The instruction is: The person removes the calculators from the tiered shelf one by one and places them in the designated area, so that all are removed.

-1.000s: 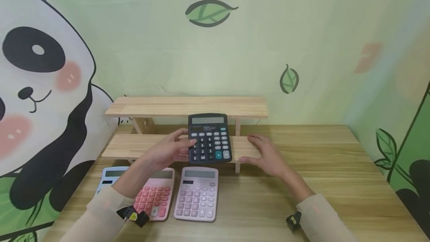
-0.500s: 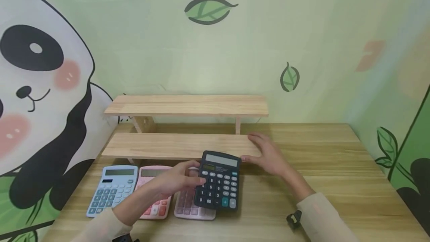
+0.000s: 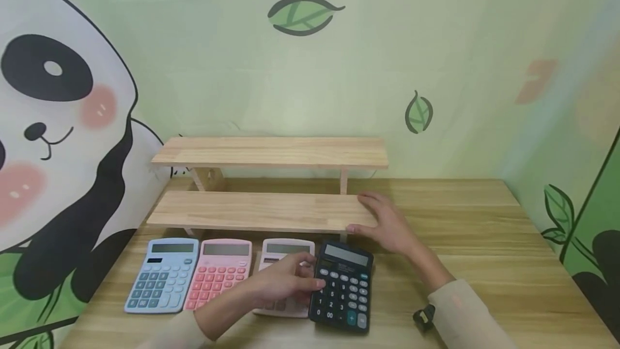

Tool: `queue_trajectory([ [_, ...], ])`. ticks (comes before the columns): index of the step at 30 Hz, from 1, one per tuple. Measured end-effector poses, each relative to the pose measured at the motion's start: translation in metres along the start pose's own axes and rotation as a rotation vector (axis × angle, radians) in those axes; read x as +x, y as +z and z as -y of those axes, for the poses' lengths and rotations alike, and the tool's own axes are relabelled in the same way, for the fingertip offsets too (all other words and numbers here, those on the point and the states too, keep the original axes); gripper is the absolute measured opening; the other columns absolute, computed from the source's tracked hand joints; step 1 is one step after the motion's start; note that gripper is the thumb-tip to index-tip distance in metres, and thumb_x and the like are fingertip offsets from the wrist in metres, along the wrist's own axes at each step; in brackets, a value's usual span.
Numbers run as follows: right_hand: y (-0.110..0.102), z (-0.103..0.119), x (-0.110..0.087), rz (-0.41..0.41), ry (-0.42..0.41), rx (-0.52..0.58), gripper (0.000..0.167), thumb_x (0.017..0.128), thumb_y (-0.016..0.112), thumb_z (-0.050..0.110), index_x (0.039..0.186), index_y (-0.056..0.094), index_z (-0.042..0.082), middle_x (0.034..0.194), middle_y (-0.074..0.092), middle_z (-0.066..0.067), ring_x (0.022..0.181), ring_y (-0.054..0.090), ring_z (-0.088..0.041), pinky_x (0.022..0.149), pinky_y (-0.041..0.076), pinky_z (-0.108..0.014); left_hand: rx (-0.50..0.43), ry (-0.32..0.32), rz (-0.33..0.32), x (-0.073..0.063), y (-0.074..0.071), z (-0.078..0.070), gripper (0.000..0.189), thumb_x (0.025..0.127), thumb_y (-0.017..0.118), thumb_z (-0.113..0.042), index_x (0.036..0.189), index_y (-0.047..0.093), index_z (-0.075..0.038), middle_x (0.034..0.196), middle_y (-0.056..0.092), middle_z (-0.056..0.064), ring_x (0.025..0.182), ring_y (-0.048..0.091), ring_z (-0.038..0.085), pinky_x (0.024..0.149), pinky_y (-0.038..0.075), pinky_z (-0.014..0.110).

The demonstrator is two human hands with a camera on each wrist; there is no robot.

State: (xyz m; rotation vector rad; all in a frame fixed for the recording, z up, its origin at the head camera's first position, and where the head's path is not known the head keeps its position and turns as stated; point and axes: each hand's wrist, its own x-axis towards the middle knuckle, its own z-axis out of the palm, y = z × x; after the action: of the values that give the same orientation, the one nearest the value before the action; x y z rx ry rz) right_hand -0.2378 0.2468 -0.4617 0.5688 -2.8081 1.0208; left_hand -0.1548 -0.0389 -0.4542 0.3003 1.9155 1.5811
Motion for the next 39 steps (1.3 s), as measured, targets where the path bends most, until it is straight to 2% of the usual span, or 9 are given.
queue_trajectory([
  [7, -0.001, 0.001, 0.000, 0.009, 0.008, 0.002, 0.088, 0.088, 0.084, 0.054, 0.154, 0.053, 0.004, 0.162, 0.043, -0.020, 0.149, 0.038, -0.045, 0.120, 0.032, -0.066, 0.003, 0.013, -0.035, 0.009, 0.013, 0.003, 0.050, 0.097, 0.076, -0.009, 0.137, 0.053, 0.009, 0.097, 0.075, 0.012, 0.077, 0.075, 0.026, 0.075, 0.065, 0.040],
  [14, -0.001, 0.002, 0.000, 0.014, 0.015, 0.012, 0.087, 0.089, 0.083, 0.053, 0.153, 0.053, 0.004, 0.163, 0.043, -0.019, 0.150, 0.037, -0.045, 0.121, 0.030, -0.066, 0.178, 0.076, -0.076, 0.010, 0.014, 0.001, 0.052, 0.096, 0.080, -0.017, 0.139, 0.059, 0.003, 0.090, 0.073, 0.004, 0.071, 0.074, 0.025, 0.070, 0.062, 0.035],
  [18, 0.000, 0.001, 0.000, 0.014, 0.013, 0.012, 0.087, 0.089, 0.084, 0.053, 0.153, 0.053, 0.004, 0.162, 0.043, -0.020, 0.150, 0.037, -0.045, 0.121, 0.030, -0.066, 0.269, 0.095, -0.087, 0.009, 0.013, 0.001, 0.047, 0.095, 0.082, -0.018, 0.134, 0.063, -0.001, 0.085, 0.072, 0.001, 0.065, 0.073, 0.022, 0.065, 0.060, 0.031],
  [26, 0.000, 0.000, 0.000, 0.010, 0.013, 0.007, 0.088, 0.088, 0.084, 0.053, 0.153, 0.053, 0.003, 0.162, 0.043, -0.021, 0.150, 0.037, -0.045, 0.120, 0.031, -0.066, 0.406, 0.100, -0.085, 0.010, 0.008, -0.003, 0.043, 0.093, 0.083, -0.016, 0.129, 0.067, 0.000, 0.077, 0.071, -0.001, 0.062, 0.070, 0.018, 0.059, 0.055, 0.027],
  [30, 0.000, 0.000, 0.000, 0.011, 0.007, -0.003, 0.088, 0.088, 0.083, 0.054, 0.153, 0.053, 0.003, 0.162, 0.043, -0.021, 0.149, 0.038, -0.045, 0.120, 0.031, -0.066, 0.468, 0.108, -0.103, 0.010, 0.010, -0.006, 0.036, 0.091, 0.084, -0.015, 0.121, 0.070, 0.000, 0.074, 0.071, -0.001, 0.059, 0.069, 0.018, 0.054, 0.053, 0.026],
  [34, 0.001, 0.000, -0.001, 0.012, 0.006, -0.003, 0.088, 0.089, 0.083, 0.054, 0.154, 0.053, 0.003, 0.162, 0.043, -0.020, 0.150, 0.037, -0.045, 0.120, 0.031, -0.066, 0.536, 0.099, -0.111, 0.012, 0.013, -0.009, 0.031, 0.090, 0.086, -0.016, 0.113, 0.071, -0.001, 0.072, 0.071, -0.001, 0.059, 0.067, 0.015, 0.054, 0.052, 0.025],
  [39, 0.000, 0.001, 0.000, 0.013, 0.009, 0.010, 0.087, 0.089, 0.083, 0.053, 0.154, 0.052, 0.004, 0.163, 0.043, -0.019, 0.150, 0.036, -0.045, 0.121, 0.031, -0.066, 0.586, 0.095, -0.100, 0.015, 0.016, -0.011, 0.030, 0.089, 0.086, -0.014, 0.112, 0.071, -0.002, 0.072, 0.072, -0.001, 0.059, 0.067, 0.011, 0.056, 0.053, 0.024],
])
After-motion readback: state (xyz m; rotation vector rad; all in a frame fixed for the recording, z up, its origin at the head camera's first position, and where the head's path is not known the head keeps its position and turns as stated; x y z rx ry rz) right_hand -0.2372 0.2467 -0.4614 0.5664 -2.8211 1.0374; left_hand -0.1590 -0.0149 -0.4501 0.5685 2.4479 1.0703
